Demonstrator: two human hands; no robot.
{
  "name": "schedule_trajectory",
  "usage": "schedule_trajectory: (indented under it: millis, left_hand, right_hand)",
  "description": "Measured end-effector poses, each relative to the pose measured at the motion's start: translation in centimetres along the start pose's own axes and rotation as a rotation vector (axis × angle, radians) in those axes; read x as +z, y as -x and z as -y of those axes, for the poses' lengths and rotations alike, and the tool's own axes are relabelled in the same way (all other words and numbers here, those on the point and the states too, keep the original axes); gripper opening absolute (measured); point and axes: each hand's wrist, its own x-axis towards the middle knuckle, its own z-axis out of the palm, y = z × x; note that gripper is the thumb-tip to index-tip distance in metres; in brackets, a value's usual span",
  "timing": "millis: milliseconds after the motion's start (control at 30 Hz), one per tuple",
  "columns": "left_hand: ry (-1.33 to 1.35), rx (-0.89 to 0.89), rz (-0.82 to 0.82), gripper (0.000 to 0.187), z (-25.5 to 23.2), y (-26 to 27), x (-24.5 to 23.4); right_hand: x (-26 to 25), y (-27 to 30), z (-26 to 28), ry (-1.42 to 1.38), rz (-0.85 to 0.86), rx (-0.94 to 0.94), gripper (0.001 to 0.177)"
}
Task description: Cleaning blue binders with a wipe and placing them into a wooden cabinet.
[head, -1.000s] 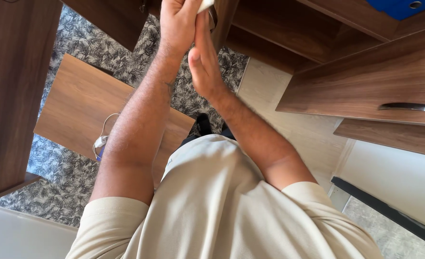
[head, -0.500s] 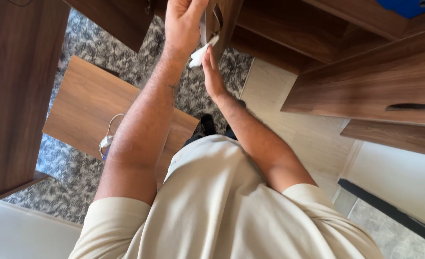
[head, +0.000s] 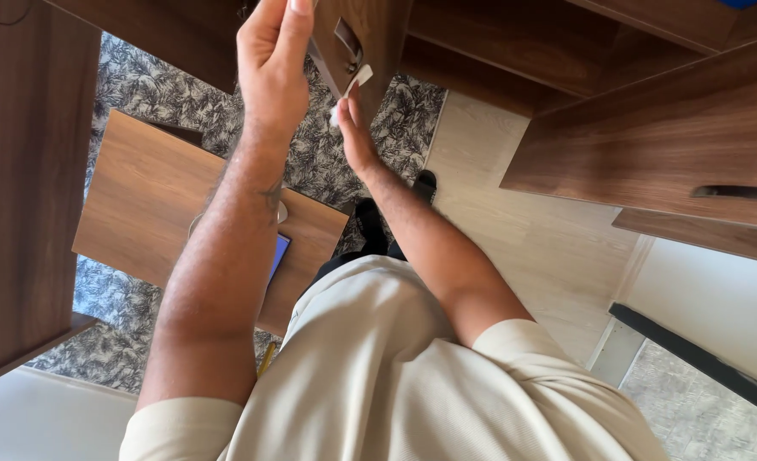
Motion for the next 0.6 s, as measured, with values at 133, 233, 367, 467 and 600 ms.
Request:
schedule_trajectory:
  millis: [133, 233, 367, 467, 600]
  left_hand:
    - [-0.012, -0.002, 0.014, 0.028, -1.2, 0.2, 0.2]
    - [-0.016, -0.004, 0.001, 0.037, -1.2, 0.5, 0.1]
    - [-0.047, 0.029, 0.042, 0.039, -3.0, 0.6, 0.5]
    - [-0.067, 0.020, 0.056, 0.040, -4.3, 0.7, 1.2]
    - [-0.139, -0.111, -0.037, 0.043, -6.4, 0.4, 2.5]
  right_hand:
    - [-2.4, -2.8, -2.6, 0.039, 0.013, 0.119, 0.116]
    - [-3.8, -5.0, -3.7, -0.109, 0.029, 0.023, 0.123]
    - [-4.8, -8.4, 0.7, -0.456, 0.057, -0.063, 0.118]
    - [-6.4, -11.2, 3.6, -0.406, 0.058, -0.170, 0.107]
    - [-9.0, -15.9, 2.6, -0.240, -0.065, -0.243, 0.098]
